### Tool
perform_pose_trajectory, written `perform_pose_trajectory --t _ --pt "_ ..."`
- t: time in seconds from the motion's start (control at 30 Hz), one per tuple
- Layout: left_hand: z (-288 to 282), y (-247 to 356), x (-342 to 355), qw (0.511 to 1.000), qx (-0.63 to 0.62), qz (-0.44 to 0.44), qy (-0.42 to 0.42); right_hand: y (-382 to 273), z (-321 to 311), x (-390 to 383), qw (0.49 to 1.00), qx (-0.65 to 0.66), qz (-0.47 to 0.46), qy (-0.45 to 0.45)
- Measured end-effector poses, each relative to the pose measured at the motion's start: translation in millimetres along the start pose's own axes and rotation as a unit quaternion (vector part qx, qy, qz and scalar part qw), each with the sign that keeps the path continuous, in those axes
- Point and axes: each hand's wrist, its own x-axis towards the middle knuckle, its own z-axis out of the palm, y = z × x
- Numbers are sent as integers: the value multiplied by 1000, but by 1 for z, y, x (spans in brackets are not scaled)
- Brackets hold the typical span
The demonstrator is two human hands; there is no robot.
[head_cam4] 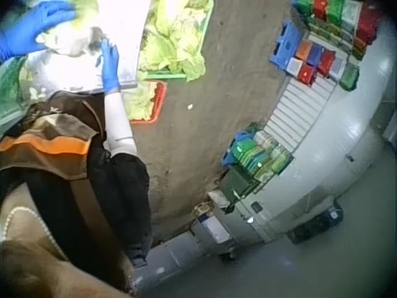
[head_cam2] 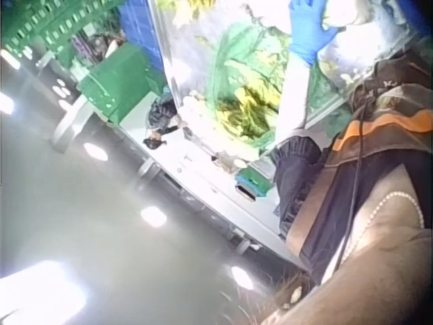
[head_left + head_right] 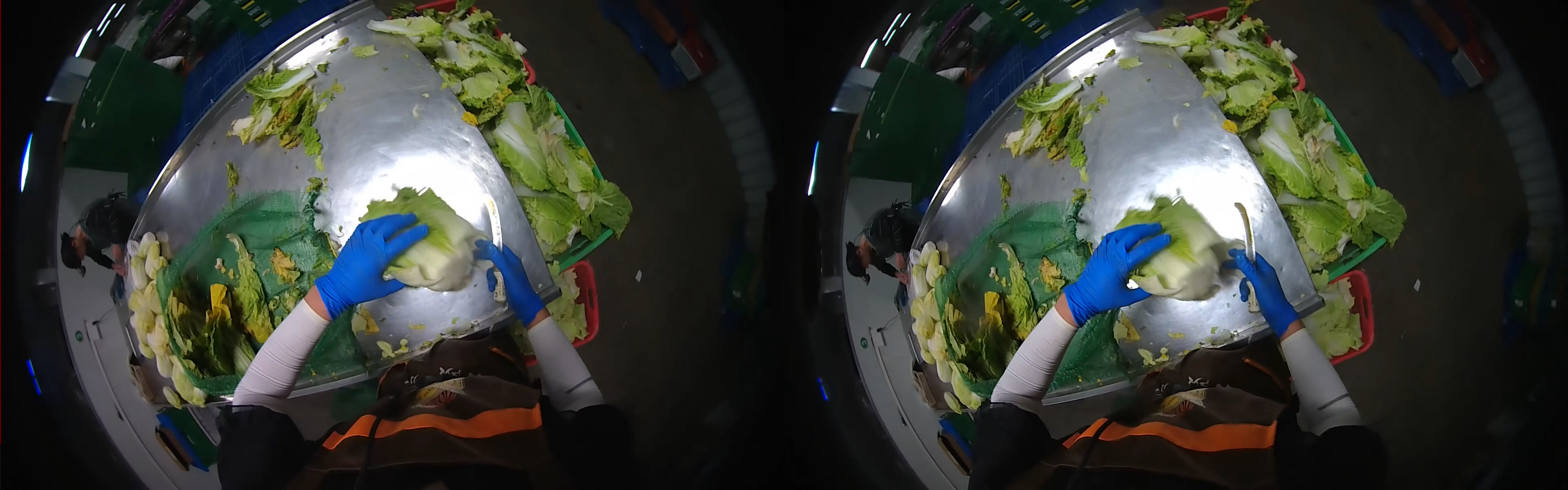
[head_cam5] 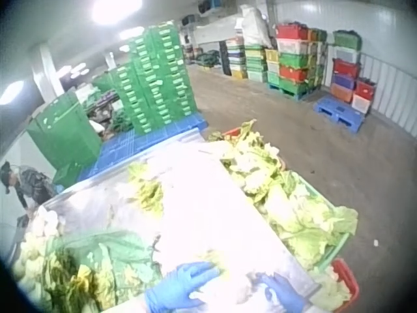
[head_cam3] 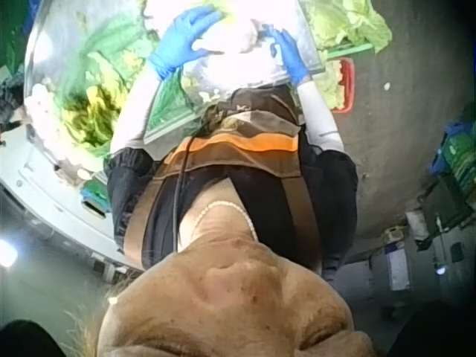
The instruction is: Peeling and trimming Napa cabbage at a food production prep table.
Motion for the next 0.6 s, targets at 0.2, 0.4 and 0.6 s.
perform_pose_trajectory --t 0.2,0.4,0.6 --pt "53 -45 -58 932 126 -274 -203 36 0 47 992 -104 -12 73" --pt "116 -16 -44 817 -364 -416 161 37 10 55 993 -63 -12 96" --pt "179 7 30 870 -199 -389 228 25 17 66 983 -124 3 136"
